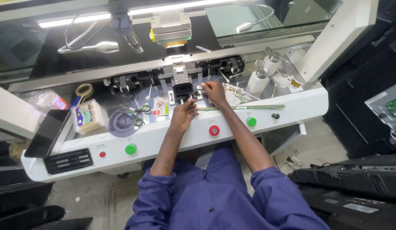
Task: Aligning and bonding a PCB strip to a panel using a specialized bonding machine.
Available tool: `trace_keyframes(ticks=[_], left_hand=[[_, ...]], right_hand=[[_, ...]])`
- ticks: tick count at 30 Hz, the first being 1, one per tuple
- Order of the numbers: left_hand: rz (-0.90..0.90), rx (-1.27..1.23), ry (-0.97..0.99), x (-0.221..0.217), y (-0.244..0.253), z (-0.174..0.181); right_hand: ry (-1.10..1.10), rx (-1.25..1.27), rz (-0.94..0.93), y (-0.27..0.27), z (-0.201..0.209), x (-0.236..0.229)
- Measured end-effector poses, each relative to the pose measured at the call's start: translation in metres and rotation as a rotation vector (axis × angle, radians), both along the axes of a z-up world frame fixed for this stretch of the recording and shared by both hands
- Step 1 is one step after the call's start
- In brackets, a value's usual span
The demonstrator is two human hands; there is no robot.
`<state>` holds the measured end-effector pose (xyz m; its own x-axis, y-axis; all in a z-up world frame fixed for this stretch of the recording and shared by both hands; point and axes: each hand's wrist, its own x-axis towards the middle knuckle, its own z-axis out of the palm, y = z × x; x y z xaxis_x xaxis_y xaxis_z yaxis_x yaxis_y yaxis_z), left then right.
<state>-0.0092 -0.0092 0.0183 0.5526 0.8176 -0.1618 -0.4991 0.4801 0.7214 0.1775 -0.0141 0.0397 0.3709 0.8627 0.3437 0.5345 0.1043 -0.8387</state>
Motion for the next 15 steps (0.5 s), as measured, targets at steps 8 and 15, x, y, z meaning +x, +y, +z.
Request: trace_keyframes(ticks=[8, 15], left_hand=[[-0.007, 0.001, -0.011, 0.001, 0.001, -0.006], [-0.001, 0.006, -0.035, 0.001, 0.000, -0.007]], right_hand=[[0.006, -0.018, 0.031, -0.003, 0.004, 0.000], [0.000, -0.010, 0.050, -0.006, 0.008, -0.003]])
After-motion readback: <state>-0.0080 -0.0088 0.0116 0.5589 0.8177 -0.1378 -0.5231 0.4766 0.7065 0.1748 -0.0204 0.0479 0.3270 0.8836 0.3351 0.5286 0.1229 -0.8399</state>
